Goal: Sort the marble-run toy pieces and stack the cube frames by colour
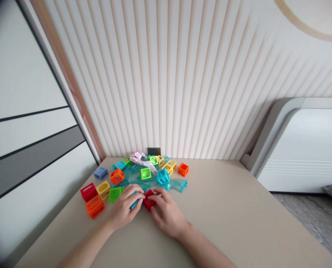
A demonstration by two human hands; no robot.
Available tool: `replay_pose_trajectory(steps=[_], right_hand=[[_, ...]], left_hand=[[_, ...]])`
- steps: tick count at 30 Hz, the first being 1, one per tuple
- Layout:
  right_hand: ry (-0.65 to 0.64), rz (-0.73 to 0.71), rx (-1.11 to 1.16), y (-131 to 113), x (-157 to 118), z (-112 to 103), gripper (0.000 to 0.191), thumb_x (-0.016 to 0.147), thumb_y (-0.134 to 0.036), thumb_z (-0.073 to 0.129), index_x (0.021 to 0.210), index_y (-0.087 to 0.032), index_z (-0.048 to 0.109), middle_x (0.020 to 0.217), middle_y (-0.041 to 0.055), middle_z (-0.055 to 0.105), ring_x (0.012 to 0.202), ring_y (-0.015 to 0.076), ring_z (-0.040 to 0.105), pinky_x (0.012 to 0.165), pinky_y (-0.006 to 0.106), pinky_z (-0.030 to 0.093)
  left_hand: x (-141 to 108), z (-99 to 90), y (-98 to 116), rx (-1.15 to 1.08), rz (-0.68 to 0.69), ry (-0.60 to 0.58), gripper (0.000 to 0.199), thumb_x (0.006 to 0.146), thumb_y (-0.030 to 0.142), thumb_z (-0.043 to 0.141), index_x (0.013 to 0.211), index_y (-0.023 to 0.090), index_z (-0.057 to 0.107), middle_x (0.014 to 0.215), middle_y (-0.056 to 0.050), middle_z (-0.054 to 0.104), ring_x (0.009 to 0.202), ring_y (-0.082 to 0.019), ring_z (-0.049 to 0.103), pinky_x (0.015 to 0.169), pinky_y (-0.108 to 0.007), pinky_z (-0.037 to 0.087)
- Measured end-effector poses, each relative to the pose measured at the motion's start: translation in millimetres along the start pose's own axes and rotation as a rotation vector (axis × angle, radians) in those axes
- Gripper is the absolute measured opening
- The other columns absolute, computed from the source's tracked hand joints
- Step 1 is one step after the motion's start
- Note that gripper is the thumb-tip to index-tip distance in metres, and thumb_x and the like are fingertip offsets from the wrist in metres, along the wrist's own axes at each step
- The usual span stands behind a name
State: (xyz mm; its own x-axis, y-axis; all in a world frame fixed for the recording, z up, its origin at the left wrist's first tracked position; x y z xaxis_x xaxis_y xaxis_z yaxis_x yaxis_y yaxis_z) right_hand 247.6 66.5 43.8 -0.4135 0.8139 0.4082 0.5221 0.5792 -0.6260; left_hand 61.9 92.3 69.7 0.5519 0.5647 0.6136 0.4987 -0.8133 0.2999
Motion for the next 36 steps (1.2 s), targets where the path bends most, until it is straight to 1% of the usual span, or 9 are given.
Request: replay_pose_trajectory(steps=[4, 9, 13, 20, 22, 24, 28, 32, 36], right_hand=[[-0.058, 0.015, 0.005, -2, 0, 0, 0.041, 0.087, -0.013, 0.057, 0.126, -0.026, 0.060, 0.138, 0.0104, 0.050, 0.127, 0.0229, 0.054, 0.110, 0.038, 0.046], [-0.067, 0.041, -0.002, -2, 1, -1, 0.043, 0.086, -0.013, 0.059, 0.126, -0.026, 0.061, 0.136, 0.0109, 0.052, 0.126, 0.0249, 0.056, 0.109, 0.040, 0.048], [-0.068, 0.029, 0.005, -5, 1, -2, 0.041, 0.088, -0.013, 0.057, 0.126, -0.027, 0.060, 0.134, 0.0098, 0.055, 0.124, 0.0234, 0.058, 0.107, 0.038, 0.048], [-0.045, 0.044, -0.039, -3, 3, -2, 0.022, 0.084, -0.026, 0.069, 0.105, -0.026, 0.062, 0.124, 0.0076, 0.060, 0.109, 0.0238, 0.065, 0.097, 0.037, 0.054], [-0.024, 0.077, -0.046, 1, 3, 0, 0.016, 0.085, -0.027, 0.068, 0.099, -0.025, 0.061, 0.123, 0.0073, 0.062, 0.104, 0.0227, 0.066, 0.093, 0.036, 0.055], [0.016, 0.106, -0.040, 4, 3, 1, 0.010, 0.087, -0.023, 0.065, 0.096, -0.025, 0.060, 0.120, 0.0067, 0.063, 0.100, 0.0213, 0.067, 0.090, 0.035, 0.055], [0.110, 0.129, 0.023, 5, 2, 3, 0.011, 0.086, -0.017, 0.061, 0.091, -0.025, 0.057, 0.114, 0.0051, 0.067, 0.095, 0.0194, 0.068, 0.085, 0.031, 0.055], [0.219, 0.147, 0.082, 4, 1, -2, 0.009, 0.087, -0.019, 0.061, 0.085, -0.024, 0.054, 0.109, 0.0056, 0.069, 0.090, 0.0189, 0.067, 0.081, 0.030, 0.055], [0.300, 0.126, 0.090, 2, 1, -10, 0.007, 0.088, -0.020, 0.059, 0.084, -0.024, 0.055, 0.106, 0.0063, 0.068, 0.087, 0.0182, 0.066, 0.078, 0.030, 0.055]], left_hand=[[0, 4.8, 0, -0.012, -0.003, -0.056, 0.015, 0.094, 0.012, 0.051, 0.098, 0.021, 0.063, 0.101, -0.006, 0.064, 0.102, -0.021, 0.061, 0.090, -0.036, 0.053], [-2, 10.0, -4, -0.017, -0.041, -0.104, 0.017, 0.094, 0.014, 0.052, 0.103, 0.022, 0.064, 0.108, -0.008, 0.064, 0.107, -0.022, 0.060, 0.093, -0.038, 0.054], [-3, 11.3, -4, -0.005, -0.039, -0.129, 0.016, 0.095, 0.015, 0.052, 0.100, 0.022, 0.066, 0.107, -0.007, 0.065, 0.107, -0.023, 0.061, 0.094, -0.041, 0.054], [-4, 16.2, -6, -0.040, -0.055, -0.172, 0.018, 0.093, 0.011, 0.055, 0.101, 0.023, 0.066, 0.107, -0.006, 0.065, 0.107, -0.022, 0.061, 0.095, -0.038, 0.054], [-5, 19.3, -7, -0.047, -0.055, -0.190, 0.020, 0.093, 0.011, 0.056, 0.104, 0.024, 0.066, 0.108, -0.005, 0.064, 0.108, -0.021, 0.061, 0.096, -0.038, 0.054], [-5, 21.2, -7, -0.056, -0.053, -0.207, 0.023, 0.093, 0.010, 0.056, 0.107, 0.025, 0.066, 0.111, -0.005, 0.064, 0.110, -0.021, 0.061, 0.098, -0.038, 0.054], [-5, 20.2, -6, -0.091, -0.052, -0.225, 0.033, 0.093, 0.008, 0.053, 0.118, 0.027, 0.065, 0.117, -0.005, 0.062, 0.115, -0.020, 0.060, 0.100, -0.037, 0.053], [-7, 18.5, -6, -0.061, -0.026, -0.216, 0.050, 0.094, 0.006, 0.050, 0.137, 0.032, 0.055, 0.123, -0.006, 0.062, 0.115, -0.021, 0.061, 0.100, -0.038, 0.054], [-8, 20.0, -7, -0.014, 0.001, -0.203, 0.063, 0.091, 0.004, 0.051, 0.146, 0.032, 0.045, 0.126, -0.007, 0.062, 0.117, -0.022, 0.060, 0.101, -0.039, 0.054]])
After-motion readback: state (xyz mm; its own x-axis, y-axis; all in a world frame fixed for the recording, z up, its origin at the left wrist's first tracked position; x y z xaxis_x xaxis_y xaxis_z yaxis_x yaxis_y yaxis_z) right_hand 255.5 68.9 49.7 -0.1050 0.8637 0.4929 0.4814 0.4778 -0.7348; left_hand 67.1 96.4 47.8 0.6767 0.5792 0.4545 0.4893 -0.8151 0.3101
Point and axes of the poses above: each hand's wrist, its own x-axis towards the middle knuckle, its own z-axis out of the palm, y = z × x, the point moved 4 cm from there along x, towards the middle knuckle
